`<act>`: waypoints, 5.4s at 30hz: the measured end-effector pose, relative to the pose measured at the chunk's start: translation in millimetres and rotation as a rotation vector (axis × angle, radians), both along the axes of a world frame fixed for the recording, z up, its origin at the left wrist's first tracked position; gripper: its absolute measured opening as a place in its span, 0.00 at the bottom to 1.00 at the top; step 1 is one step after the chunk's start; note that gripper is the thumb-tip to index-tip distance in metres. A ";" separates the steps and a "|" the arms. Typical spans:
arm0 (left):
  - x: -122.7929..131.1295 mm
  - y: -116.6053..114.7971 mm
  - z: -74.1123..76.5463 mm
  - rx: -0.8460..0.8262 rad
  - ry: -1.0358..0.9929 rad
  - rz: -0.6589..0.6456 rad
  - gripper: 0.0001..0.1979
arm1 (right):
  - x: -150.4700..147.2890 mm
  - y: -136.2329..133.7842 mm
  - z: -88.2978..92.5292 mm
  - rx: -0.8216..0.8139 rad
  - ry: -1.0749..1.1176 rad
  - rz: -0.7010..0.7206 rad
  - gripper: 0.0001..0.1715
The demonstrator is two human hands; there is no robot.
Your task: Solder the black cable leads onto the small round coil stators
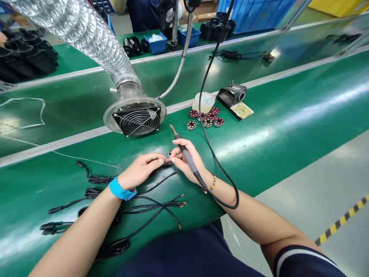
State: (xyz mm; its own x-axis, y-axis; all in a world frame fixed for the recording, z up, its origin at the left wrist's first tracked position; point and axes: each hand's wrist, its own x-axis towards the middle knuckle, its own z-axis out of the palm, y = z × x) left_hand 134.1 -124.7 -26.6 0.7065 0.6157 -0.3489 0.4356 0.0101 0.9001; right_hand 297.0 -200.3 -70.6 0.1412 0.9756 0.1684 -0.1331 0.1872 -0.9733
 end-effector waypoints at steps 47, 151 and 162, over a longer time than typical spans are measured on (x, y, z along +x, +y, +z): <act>7.7 12.1 -19.7 -0.123 0.124 0.269 0.04 | 23.0 -11.7 12.6 0.181 -0.622 -0.277 0.06; 1.2 5.6 -23.9 0.276 0.153 0.110 0.07 | -4.2 9.5 -14.6 0.136 -0.776 -0.126 0.24; 5.6 3.0 -21.6 0.203 0.191 0.147 0.06 | 16.5 -3.6 3.3 0.207 -0.696 -0.217 0.15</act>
